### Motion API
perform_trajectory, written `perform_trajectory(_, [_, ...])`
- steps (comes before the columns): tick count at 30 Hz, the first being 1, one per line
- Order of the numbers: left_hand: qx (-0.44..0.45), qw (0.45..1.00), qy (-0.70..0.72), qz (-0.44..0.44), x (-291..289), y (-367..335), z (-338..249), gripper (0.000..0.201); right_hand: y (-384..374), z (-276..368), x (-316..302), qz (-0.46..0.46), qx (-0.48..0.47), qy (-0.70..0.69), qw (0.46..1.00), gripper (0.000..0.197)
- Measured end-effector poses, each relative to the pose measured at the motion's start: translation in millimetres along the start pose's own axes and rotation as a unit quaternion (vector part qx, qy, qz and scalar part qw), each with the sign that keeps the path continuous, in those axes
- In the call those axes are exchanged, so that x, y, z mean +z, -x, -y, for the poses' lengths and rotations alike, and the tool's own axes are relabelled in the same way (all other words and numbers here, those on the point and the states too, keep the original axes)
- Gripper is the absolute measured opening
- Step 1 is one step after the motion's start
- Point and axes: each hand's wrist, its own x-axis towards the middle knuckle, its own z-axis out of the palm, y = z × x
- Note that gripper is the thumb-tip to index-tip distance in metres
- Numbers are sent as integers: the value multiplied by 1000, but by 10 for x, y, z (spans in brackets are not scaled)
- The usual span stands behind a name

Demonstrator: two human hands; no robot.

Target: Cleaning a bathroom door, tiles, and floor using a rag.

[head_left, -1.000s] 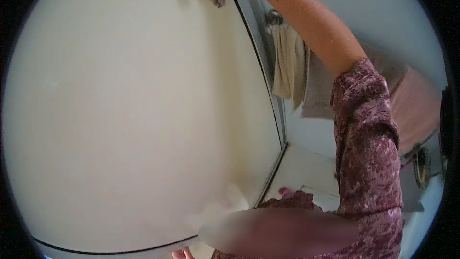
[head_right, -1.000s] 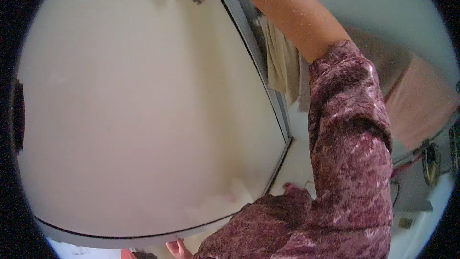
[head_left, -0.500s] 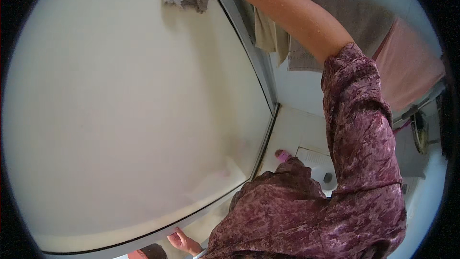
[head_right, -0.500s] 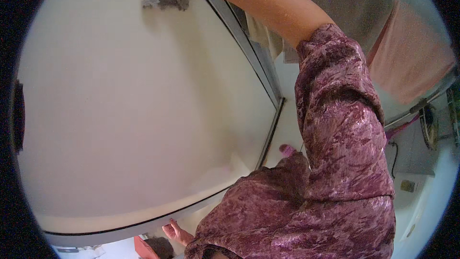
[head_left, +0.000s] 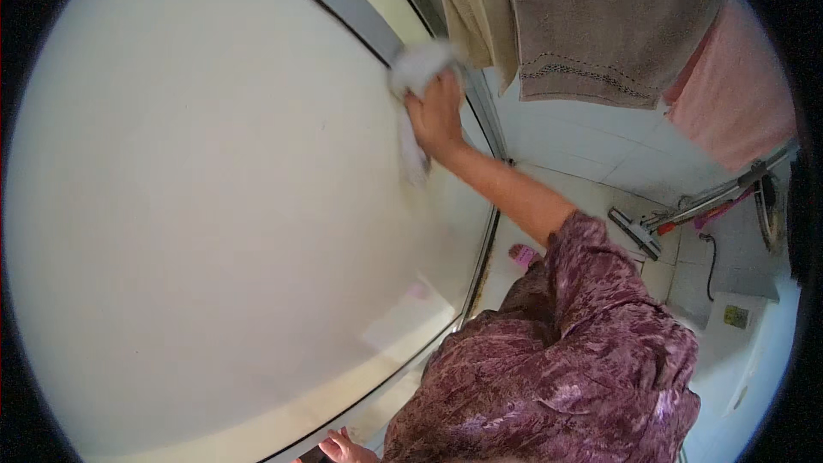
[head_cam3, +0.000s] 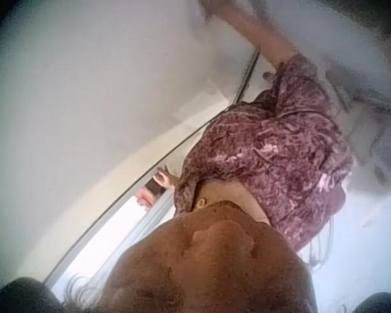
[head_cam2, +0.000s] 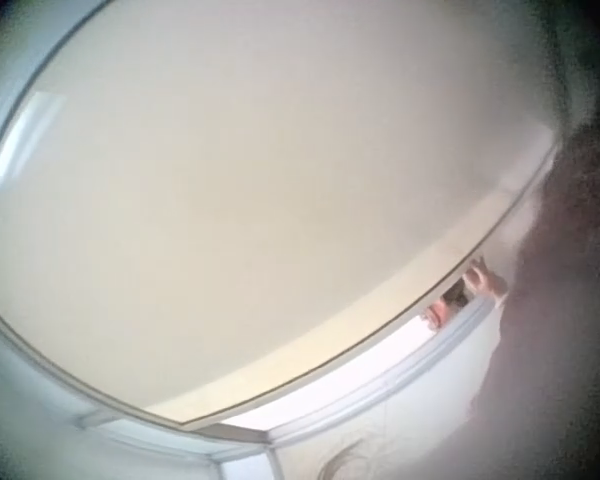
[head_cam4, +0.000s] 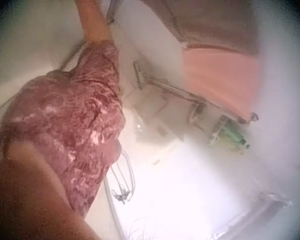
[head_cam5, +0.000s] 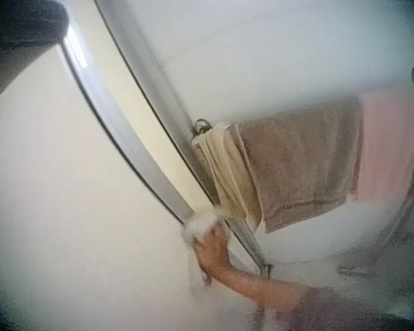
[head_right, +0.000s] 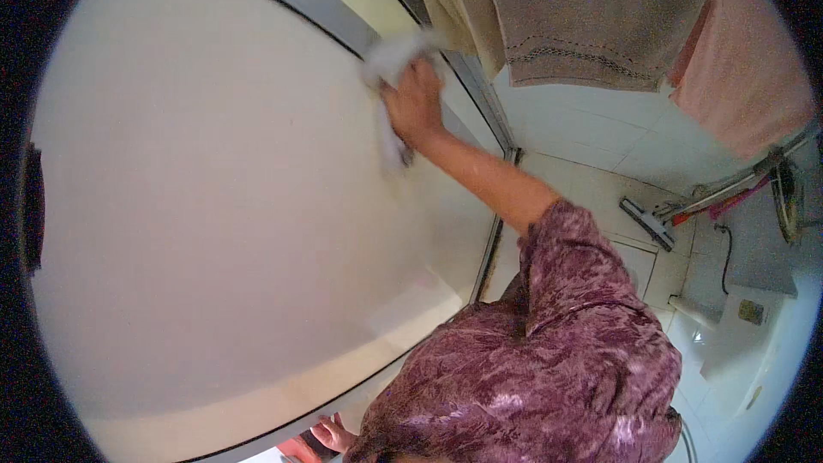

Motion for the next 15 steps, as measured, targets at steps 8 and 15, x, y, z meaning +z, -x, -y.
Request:
perform_trajectory(8, [53,994,56,73,-168,-366,615,32,1080,-1217,358,1,250,79,965,35])
perform_trajectory(15, [-29,989,135,48,-173,-475,1466,57,-508,239,66,-82,27,-100,991,33])
